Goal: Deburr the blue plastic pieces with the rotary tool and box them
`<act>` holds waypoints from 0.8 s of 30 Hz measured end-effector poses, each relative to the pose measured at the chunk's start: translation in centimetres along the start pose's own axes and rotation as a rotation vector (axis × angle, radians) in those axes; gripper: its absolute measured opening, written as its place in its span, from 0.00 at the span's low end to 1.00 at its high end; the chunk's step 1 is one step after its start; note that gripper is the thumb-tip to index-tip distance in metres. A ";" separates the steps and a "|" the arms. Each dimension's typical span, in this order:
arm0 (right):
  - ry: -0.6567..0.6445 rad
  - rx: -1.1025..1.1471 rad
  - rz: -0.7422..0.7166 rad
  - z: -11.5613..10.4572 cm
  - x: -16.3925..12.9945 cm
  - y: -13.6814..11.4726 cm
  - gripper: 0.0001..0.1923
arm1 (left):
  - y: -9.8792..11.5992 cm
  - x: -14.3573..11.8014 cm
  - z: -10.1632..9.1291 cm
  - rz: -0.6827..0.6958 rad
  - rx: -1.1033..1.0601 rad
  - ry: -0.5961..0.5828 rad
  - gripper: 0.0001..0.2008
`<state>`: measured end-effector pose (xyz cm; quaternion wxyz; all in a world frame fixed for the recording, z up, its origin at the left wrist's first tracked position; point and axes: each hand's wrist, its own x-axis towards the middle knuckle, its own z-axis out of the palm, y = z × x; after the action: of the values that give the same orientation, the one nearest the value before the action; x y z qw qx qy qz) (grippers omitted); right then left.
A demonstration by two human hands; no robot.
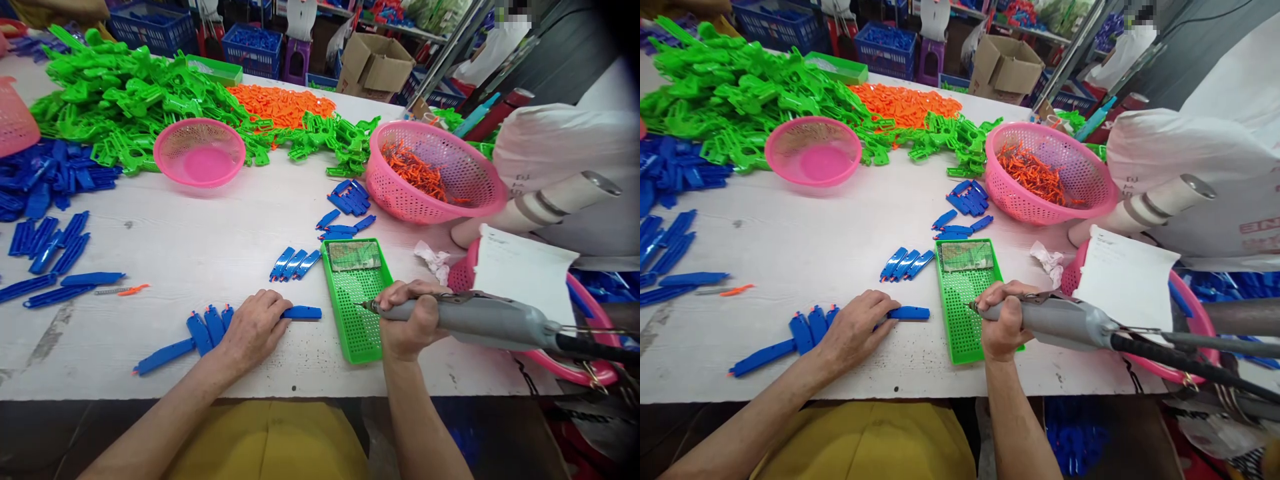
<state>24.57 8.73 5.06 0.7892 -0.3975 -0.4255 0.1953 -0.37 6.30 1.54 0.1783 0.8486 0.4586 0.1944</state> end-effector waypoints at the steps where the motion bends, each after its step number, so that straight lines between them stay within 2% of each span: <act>1: 0.004 -0.010 0.007 0.1 0.0 0.0 0.06 | 0.0 0.0 0.0 0.002 -0.003 0.001 0.09; 4: 0.014 -0.032 0.032 0.3 -0.1 -0.1 0.08 | -0.1 0.0 0.0 -0.003 -0.005 -0.005 0.10; 9: 0.008 -0.036 0.017 0.3 -0.1 0.1 0.08 | -0.2 0.4 0.1 -0.010 0.024 -0.044 0.06; 14: 0.010 -0.005 0.051 0.4 0.4 -1.4 0.07 | -0.1 0.7 0.4 0.005 0.031 -0.020 0.04; 19: -0.118 0.109 0.077 2.1 -0.4 -3.4 0.09 | 0.1 0.8 0.5 -0.005 0.052 -0.053 0.05; 24: -0.232 0.175 0.136 4.4 -2.5 -3.4 0.08 | 0.4 1.0 0.4 -0.034 0.075 -0.094 0.05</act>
<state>19.39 7.11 7.89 0.7513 -0.3300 -0.4673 0.3291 0.60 6.90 1.51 0.1710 0.8549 0.4711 0.1338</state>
